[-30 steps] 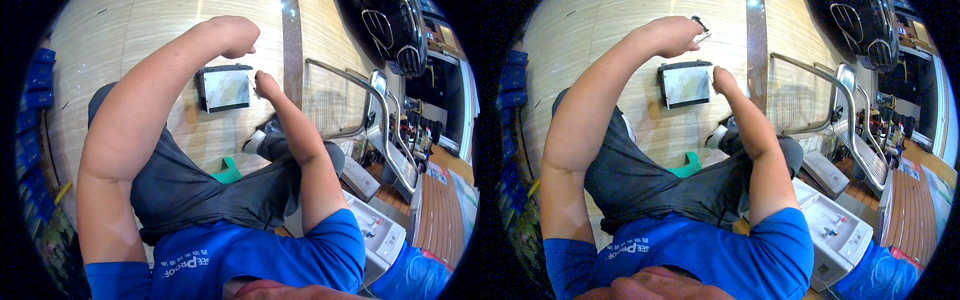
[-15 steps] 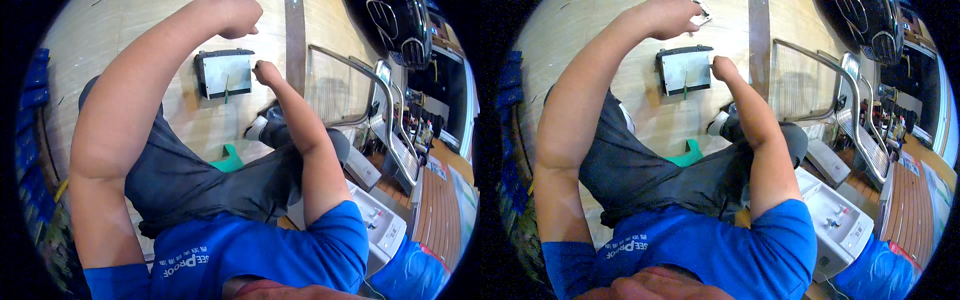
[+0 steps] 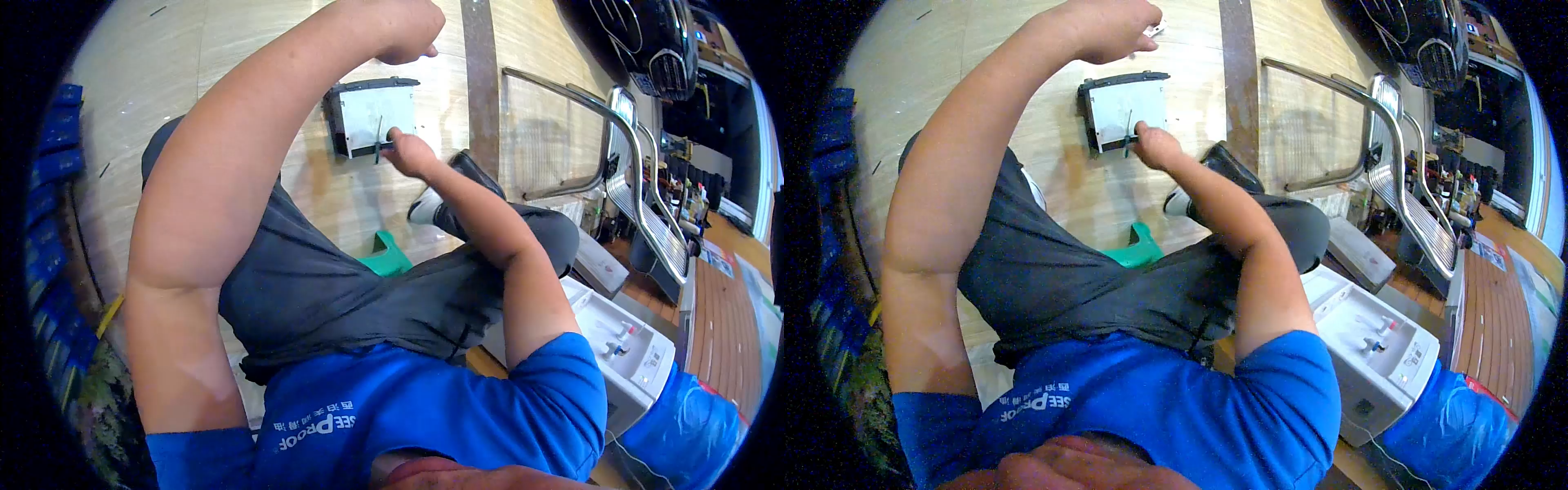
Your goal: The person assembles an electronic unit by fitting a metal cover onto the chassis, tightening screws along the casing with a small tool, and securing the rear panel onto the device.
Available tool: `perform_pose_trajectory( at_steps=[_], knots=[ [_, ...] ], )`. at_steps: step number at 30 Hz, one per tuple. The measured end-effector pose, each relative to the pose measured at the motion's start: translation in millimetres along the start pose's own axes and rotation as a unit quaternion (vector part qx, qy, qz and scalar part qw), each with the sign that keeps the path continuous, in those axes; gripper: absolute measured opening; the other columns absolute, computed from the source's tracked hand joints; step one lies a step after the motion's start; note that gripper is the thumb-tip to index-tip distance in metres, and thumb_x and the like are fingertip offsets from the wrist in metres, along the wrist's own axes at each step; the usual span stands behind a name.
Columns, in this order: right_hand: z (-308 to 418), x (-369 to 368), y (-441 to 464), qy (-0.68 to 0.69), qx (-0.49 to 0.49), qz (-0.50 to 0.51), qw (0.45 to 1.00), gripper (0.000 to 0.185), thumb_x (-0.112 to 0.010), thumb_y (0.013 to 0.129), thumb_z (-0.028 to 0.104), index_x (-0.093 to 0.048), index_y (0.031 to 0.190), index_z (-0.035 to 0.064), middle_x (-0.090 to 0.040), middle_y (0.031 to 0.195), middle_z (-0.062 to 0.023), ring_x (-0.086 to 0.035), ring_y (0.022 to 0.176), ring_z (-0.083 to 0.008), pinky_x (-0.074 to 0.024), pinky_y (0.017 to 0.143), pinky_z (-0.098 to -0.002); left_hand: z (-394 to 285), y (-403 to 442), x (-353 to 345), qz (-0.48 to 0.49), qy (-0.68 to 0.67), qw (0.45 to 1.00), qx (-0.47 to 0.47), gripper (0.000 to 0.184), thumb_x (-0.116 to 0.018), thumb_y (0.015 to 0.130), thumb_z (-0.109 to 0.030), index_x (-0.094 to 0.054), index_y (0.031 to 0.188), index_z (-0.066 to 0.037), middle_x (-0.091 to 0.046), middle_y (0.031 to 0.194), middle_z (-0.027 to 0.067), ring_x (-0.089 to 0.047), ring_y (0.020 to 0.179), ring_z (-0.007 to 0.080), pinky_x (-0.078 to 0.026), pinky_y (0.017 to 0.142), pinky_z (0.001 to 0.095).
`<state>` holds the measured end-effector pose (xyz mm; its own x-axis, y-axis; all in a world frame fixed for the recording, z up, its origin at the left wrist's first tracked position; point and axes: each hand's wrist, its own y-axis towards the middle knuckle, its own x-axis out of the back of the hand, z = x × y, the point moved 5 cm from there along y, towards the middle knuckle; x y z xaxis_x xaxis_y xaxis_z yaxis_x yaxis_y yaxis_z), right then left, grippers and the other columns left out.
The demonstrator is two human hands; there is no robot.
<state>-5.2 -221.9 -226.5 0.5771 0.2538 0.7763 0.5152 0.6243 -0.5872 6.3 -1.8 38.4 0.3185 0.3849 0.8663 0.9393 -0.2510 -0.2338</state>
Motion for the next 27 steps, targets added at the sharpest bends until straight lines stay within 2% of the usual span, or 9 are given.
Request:
perform_pose_trajectory(
  at_steps=[4,9,12,15,17,18,20,23,27],
  knots=[
    [24.9,-13.1,-11.2,-0.020,-0.005,0.014,1.000,0.050,-0.067,0.087,0.040,-0.046,0.112,0.0021,-0.067,0.098,-0.0251,-0.065,0.092,-0.0426,-0.0519,0.078,-0.0508,3.6,-5.2,-3.1,-0.011,0.006,0.999,0.035,0.035,-0.063,0.091,-0.033,-0.072,0.093,0.000,-0.069,0.095,0.0224,-0.066,0.092,0.0387,-0.052,0.081,0.0460],
    [24.1,-27.2,-4.9,-0.026,-0.004,0.006,1.000,0.048,-0.067,0.087,0.039,-0.046,0.110,0.0022,-0.067,0.096,-0.0248,-0.065,0.092,-0.0426,-0.0522,0.078,-0.0503,5.1,-15.6,0.9,-0.012,0.004,0.999,0.047,0.034,-0.063,0.091,-0.032,-0.072,0.092,0.001,-0.069,0.094,0.0230,-0.066,0.091,0.0389,-0.052,0.079,0.0461],
    [20.1,-35.8,5.1,-0.016,0.036,-0.017,0.999,0.043,-0.066,0.087,0.033,-0.046,0.109,0.0021,-0.066,0.095,-0.0250,-0.065,0.091,-0.0428,-0.0521,0.078,-0.0508,5.9,-16.1,-0.6,0.000,0.015,0.999,0.046,0.033,-0.063,0.091,-0.031,-0.071,0.094,0.001,-0.069,0.096,0.0237,-0.066,0.091,0.0386,-0.052,0.079,0.0463],
    [19.7,-34.1,7.6,-0.012,0.022,-0.015,1.000,0.031,-0.060,0.089,0.021,-0.046,0.109,0.0019,-0.066,0.096,-0.0255,-0.065,0.092,-0.0427,-0.0517,0.079,-0.0510,7.2,-17.0,1.4,-0.018,-0.008,0.999,0.046,0.034,-0.063,0.091,-0.031,-0.070,0.098,0.001,-0.069,0.097,0.0240,-0.066,0.092,0.0385,-0.052,0.079,0.0464],
    [16.5,-24.3,8.6,0.000,-0.040,-0.039,0.998,0.024,-0.053,0.087,0.011,-0.046,0.109,0.0018,-0.065,0.096,-0.0263,-0.064,0.093,-0.0431,-0.0508,0.081,-0.0511,8.9,-19.7,3.9,-0.009,-0.021,0.998,0.061,0.034,-0.063,0.091,-0.031,-0.069,0.101,0.001,-0.068,0.099,0.0237,-0.066,0.094,0.0379,-0.052,0.082,0.0461],
    [16.1,-12.4,6.3,0.011,-0.046,-0.057,0.997,0.024,-0.050,0.087,0.009,-0.046,0.109,0.0018,-0.065,0.097,-0.0268,-0.064,0.094,-0.0435,-0.0501,0.082,-0.0516,10.5,-18.2,0.7,-0.010,-0.022,0.998,0.061,0.034,-0.063,0.091,-0.031,-0.069,0.101,0.001,-0.068,0.099,0.0237,-0.066,0.094,0.0379,-0.052,0.082,0.0461],
    [-0.1,11.4,7.8,0.018,-0.047,-0.107,0.993,0.025,-0.049,0.085,0.007,-0.049,0.110,0.0018,-0.063,0.099,-0.0283,-0.062,0.094,-0.0444,-0.0488,0.084,-0.0523,15.5,-14.2,-4.7,-0.068,-0.008,0.995,0.067,0.032,-0.064,0.091,-0.025,-0.063,0.116,-0.006,-0.068,0.109,0.0169,-0.065,0.104,0.0334,-0.051,0.089,0.0439],
    [-35.5,69.4,12.3,-0.055,-0.075,-0.130,0.987,0.023,-0.051,0.087,0.011,-0.065,0.106,0.0066,-0.064,0.102,-0.0245,-0.063,0.096,-0.0412,-0.0505,0.085,-0.0492,14.8,-15.2,-3.2,-0.095,-0.026,0.993,0.060,0.031,-0.063,0.092,-0.024,-0.063,0.116,-0.006,-0.068,0.109,0.0171,-0.064,0.104,0.0342,-0.051,0.088,0.0440],
    [-65.8,147.6,-1.2,-0.068,-0.045,-0.188,0.979,0.020,-0.056,0.086,0.010,-0.069,0.099,0.0027,-0.067,0.097,-0.0252,-0.065,0.092,-0.0419,-0.0517,0.080,-0.0475,9.6,-10.2,-2.4,-0.070,-0.040,0.995,0.060,0.030,-0.063,0.091,-0.023,-0.063,0.116,-0.006,-0.068,0.110,0.0167,-0.064,0.104,0.0340,-0.051,0.089,0.0439]
  ],
)
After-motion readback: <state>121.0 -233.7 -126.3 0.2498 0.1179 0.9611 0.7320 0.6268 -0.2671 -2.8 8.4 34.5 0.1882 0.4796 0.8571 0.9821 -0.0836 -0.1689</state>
